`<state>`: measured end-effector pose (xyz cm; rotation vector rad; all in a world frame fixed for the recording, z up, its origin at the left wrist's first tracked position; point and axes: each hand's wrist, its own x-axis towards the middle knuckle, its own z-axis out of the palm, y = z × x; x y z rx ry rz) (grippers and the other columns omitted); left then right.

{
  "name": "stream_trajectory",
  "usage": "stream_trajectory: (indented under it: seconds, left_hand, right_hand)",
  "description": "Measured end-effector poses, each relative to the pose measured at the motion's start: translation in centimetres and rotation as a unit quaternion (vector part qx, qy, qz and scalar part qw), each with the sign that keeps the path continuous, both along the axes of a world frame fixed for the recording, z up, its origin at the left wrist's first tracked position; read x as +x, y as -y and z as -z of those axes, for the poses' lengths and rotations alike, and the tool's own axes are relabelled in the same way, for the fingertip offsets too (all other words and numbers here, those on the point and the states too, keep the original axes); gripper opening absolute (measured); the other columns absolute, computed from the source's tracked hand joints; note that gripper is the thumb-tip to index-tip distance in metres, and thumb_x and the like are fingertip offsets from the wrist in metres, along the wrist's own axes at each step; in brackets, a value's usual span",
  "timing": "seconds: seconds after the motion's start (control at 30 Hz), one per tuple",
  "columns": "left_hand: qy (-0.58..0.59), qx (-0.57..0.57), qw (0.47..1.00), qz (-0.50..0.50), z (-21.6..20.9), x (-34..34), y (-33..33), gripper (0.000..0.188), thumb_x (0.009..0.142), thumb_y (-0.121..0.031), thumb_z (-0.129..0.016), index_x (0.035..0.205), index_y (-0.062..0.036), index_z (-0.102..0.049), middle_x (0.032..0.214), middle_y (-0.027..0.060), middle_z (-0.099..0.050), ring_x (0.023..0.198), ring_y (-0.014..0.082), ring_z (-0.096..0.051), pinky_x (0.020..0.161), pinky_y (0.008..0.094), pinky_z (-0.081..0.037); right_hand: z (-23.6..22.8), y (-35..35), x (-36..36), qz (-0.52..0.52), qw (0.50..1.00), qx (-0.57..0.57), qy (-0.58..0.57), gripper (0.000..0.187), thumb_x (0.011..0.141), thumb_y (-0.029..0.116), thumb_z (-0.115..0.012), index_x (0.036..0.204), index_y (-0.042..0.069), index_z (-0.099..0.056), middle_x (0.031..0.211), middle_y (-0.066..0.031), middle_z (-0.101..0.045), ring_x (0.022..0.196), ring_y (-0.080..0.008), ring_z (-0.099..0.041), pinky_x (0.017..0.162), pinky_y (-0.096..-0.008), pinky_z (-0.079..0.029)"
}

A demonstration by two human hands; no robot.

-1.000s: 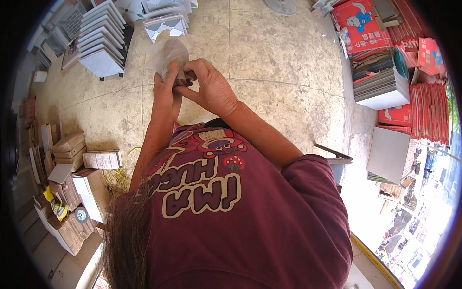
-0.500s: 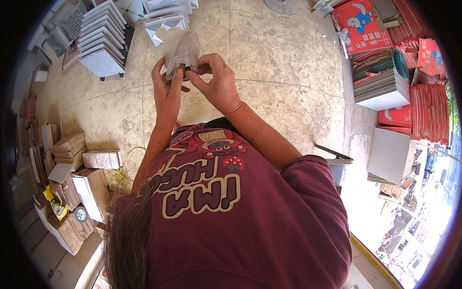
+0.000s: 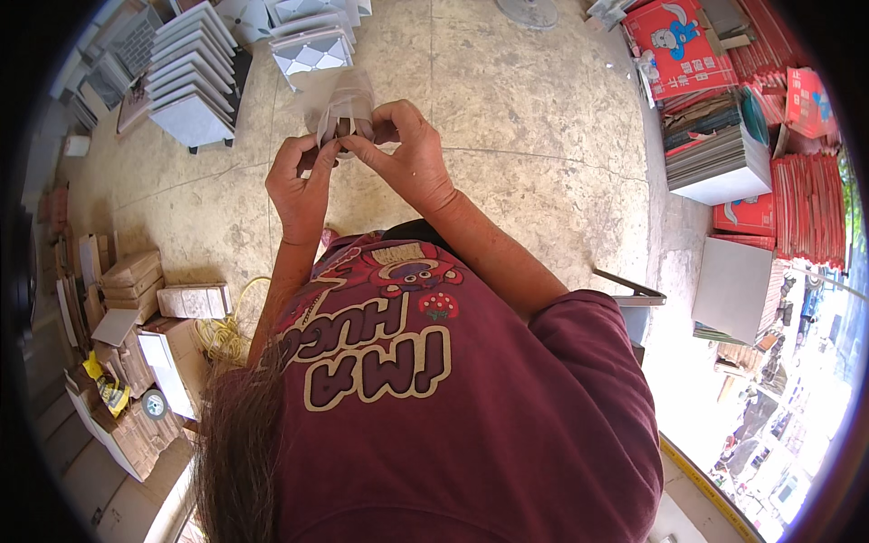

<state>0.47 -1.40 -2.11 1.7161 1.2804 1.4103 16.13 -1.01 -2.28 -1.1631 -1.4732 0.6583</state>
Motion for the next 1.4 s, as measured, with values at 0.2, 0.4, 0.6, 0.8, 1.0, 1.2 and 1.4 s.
stream_trajectory:
  seconds: [0.2,0.4,0.6,0.8,1.0,1.2,1.4]
  left_hand:
    - [-0.019,0.026,0.999,0.031,0.0,-0.1,-0.2,0.011,0.085,-0.002,-0.062,0.095,0.0042,-0.064,0.080,0.0087,-0.062,0.071,0.0131,-0.062,0.064,0.0247,-0.050]
    - [-0.079,0.076,0.994,0.005,-0.4,-0.1,0.1,0.010,0.082,0.001,-0.064,0.092,0.0040,-0.065,0.079,0.0117,-0.063,0.067,0.0158,-0.062,0.062,0.0250,-0.049]
    - [-0.063,0.166,0.984,-0.033,-0.7,0.3,0.2,0.014,0.074,0.007,-0.069,0.086,0.0010,-0.064,0.079,0.0106,-0.063,0.066,0.0160,-0.061,0.061,0.0252,-0.048]
    - [-0.065,0.187,0.980,0.008,-0.1,0.6,0.2,0.017,0.074,0.009,-0.068,0.086,-0.0005,-0.062,0.079,0.0102,-0.062,0.067,0.0158,-0.060,0.061,0.0250,-0.048]
    - [0.007,0.117,0.993,0.006,-0.1,0.9,0.2,0.015,0.075,0.008,-0.067,0.086,-0.0015,-0.063,0.083,0.0079,-0.061,0.069,0.0160,-0.058,0.063,0.0237,-0.047]
    - [-0.063,0.147,0.987,0.006,-0.6,-0.2,-1.0,0.046,0.066,-0.012,-0.081,0.107,-0.0061,-0.059,0.111,0.0107,-0.055,0.103,0.0256,-0.052,0.084,0.0350,-0.045]
    - [-0.258,0.124,0.955,0.081,-3.3,-2.0,-1.7,0.108,0.047,-0.049,-0.085,0.135,-0.0074,-0.039,0.138,0.0128,-0.040,0.132,0.0301,-0.032,0.106,0.0466,-0.026]
  right_hand:
    - [0.6,-0.1,0.0,0.020,1.000,-0.023,-0.006,0.040,0.067,0.020,-0.082,0.085,0.001,-0.053,0.074,-0.0077,-0.058,0.064,-0.0140,-0.060,0.060,-0.0274,-0.051]
    - [0.2,0.1,-0.1,0.050,0.998,-0.033,-0.008,0.036,0.068,0.019,-0.082,0.079,0.001,-0.053,0.069,-0.0067,-0.056,0.061,-0.0131,-0.057,0.056,-0.0266,-0.049]
    - [0.0,0.3,-0.4,0.056,0.997,-0.044,-0.004,0.034,0.068,0.018,-0.081,0.075,0.002,-0.052,0.068,-0.0066,-0.055,0.057,-0.0121,-0.055,0.054,-0.0262,-0.048]
    - [0.5,0.3,-0.5,0.067,0.997,-0.027,-0.004,0.030,0.070,0.016,-0.079,0.075,0.002,-0.052,0.065,-0.0049,-0.054,0.056,-0.0105,-0.053,0.053,-0.0255,-0.046]
    - [-0.1,0.4,0.0,0.060,0.987,-0.109,-0.100,0.027,0.074,0.016,-0.077,0.076,0.001,-0.054,0.064,-0.0010,-0.056,0.059,-0.0059,-0.050,0.054,-0.0226,-0.044]
    - [0.5,-0.1,0.1,0.006,0.966,-0.103,-0.239,0.024,0.078,0.017,-0.074,0.079,0.001,-0.055,0.067,0.0002,-0.057,0.061,-0.0054,-0.050,0.055,-0.0208,-0.043]
    - [-1.0,-0.5,1.6,-0.076,0.935,-0.224,-0.264,0.031,0.080,0.028,-0.072,0.081,0.001,-0.058,0.076,-0.0044,-0.062,0.069,-0.0094,-0.058,0.062,-0.0214,-0.048]
